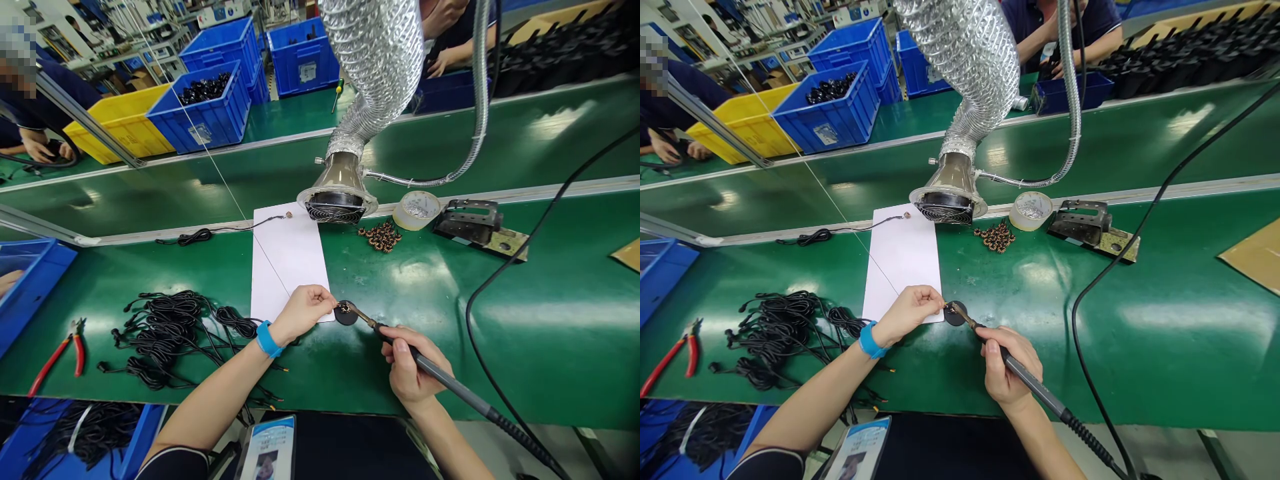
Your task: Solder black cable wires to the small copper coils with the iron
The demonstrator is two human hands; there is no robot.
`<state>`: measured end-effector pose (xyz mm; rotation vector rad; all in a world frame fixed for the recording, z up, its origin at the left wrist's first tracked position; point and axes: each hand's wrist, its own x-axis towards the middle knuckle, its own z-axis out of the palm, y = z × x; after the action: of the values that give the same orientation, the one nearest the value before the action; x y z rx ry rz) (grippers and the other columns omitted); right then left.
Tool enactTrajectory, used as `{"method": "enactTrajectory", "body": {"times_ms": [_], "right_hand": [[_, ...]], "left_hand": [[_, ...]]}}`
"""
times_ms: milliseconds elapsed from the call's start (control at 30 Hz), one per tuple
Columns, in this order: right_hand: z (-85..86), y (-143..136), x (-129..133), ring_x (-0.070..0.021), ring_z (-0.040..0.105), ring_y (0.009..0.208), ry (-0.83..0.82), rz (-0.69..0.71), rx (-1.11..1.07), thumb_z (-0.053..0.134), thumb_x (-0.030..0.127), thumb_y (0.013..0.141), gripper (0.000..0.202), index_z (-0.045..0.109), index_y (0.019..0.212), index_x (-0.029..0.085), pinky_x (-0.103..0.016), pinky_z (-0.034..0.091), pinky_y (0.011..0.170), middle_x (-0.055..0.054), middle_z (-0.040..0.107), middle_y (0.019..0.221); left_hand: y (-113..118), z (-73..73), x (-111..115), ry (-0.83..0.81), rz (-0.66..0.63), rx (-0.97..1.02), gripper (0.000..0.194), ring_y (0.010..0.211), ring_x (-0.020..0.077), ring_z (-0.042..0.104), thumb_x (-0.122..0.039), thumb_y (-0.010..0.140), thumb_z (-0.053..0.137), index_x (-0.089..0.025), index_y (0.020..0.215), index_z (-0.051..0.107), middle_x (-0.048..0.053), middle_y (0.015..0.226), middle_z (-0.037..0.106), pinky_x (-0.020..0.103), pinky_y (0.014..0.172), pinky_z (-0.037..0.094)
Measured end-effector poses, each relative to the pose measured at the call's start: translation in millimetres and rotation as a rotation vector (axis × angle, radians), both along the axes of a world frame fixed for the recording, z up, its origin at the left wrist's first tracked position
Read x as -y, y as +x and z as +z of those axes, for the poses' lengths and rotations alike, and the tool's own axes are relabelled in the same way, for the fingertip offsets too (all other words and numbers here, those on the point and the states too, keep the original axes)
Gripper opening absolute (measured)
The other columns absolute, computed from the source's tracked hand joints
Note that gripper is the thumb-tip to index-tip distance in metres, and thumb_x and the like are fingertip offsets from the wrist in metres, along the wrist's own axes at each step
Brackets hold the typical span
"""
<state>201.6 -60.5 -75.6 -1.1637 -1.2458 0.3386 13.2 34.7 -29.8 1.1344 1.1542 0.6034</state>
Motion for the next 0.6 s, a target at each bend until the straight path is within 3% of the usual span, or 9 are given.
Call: {"method": "enactTrajectory", "body": {"times_ms": [400,600], "right_hand": [[-2.1,0.2,0.8,-0.0125,0.060,0.048,-0.023,-0.014,0.021,0.056,0.020,0.091,0.019,0.074,0.097,0.022,-0.031,0.057,0.058,0.003,0.064,0.061],[7.4,-4.2,-6.1,-0.0111,0.062,0.055,-0.066,0.013,0.104,0.055,0.016,0.093,0.022,0.070,0.108,0.021,-0.027,0.054,0.059,0.000,0.069,0.075]], "left_hand": [[-0.4,-1.2,-0.7,0.010,0.010,-0.005,0.015,0.064,0.0107,0.052,-0.027,0.074,0.069,-0.012,0.073,0.066,0.002,0.071,0.063,0.023,0.062,0.037],[-0.8,-2.5,0.6,0.029,-0.001,0.011,0.018,0.064,0.0112,0.053,-0.030,0.075,0.069,-0.012,0.073,0.066,0.003,0.071,0.063,0.023,0.061,0.037]]}}
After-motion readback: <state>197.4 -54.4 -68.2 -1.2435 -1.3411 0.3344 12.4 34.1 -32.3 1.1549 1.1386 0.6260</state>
